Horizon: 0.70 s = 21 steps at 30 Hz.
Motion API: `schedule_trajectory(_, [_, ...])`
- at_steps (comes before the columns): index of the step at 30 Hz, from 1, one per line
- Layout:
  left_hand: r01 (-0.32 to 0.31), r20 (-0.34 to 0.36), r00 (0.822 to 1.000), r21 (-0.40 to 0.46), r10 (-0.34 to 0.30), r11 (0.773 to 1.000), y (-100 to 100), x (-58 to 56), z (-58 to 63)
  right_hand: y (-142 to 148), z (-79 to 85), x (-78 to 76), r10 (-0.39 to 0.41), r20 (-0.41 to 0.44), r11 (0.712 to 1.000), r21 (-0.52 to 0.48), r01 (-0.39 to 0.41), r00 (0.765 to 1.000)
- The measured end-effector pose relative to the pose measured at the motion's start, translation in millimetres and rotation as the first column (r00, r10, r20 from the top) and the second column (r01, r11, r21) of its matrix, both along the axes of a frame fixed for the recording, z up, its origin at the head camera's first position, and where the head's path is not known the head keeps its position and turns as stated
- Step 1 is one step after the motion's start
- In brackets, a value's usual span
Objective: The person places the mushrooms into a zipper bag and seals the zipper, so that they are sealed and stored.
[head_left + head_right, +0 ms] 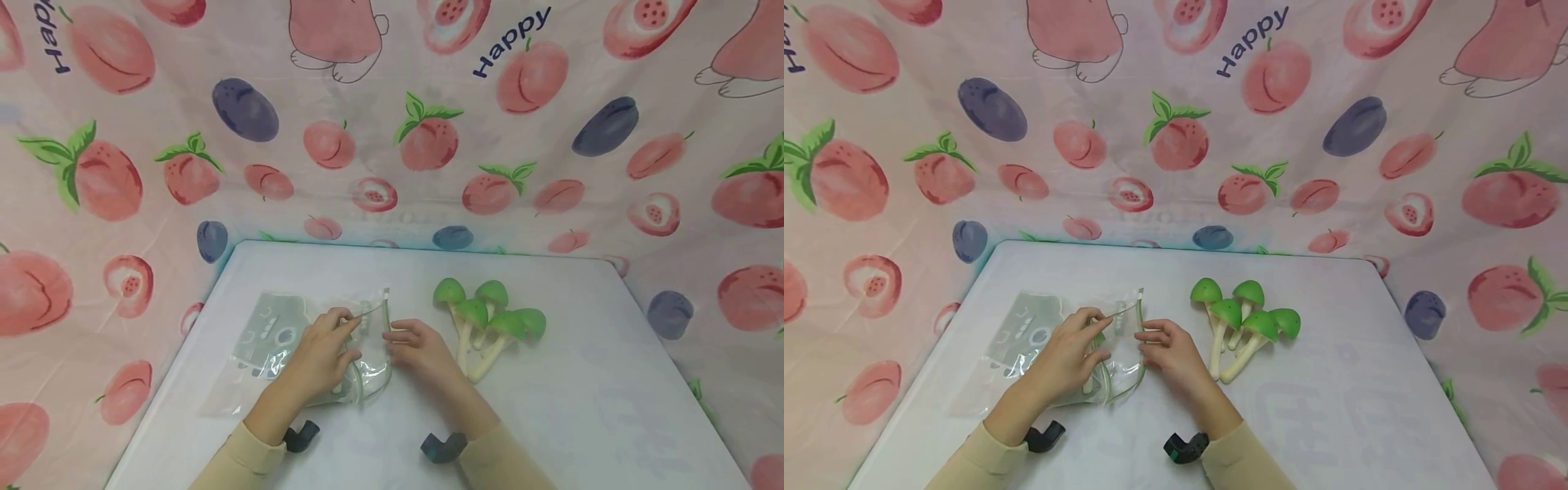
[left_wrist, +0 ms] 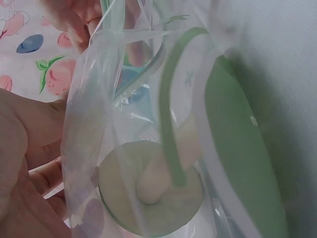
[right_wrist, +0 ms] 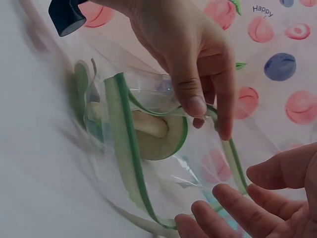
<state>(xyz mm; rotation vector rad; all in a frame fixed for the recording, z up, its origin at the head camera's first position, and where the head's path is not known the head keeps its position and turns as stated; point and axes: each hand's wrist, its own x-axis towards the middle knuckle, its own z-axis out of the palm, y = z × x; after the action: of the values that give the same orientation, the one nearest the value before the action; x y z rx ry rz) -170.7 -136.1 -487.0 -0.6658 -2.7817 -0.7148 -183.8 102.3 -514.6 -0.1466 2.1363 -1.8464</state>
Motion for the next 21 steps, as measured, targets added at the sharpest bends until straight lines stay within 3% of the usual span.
schedule_trajectory(21, [-0.014, 0.047, 0.999, -0.011, 0.015, 1.000, 1, 0.5, -1.4, 41, 18.3, 11.0, -0.146, 0.020, 0.989, 0.032, 0.145, 0.989])
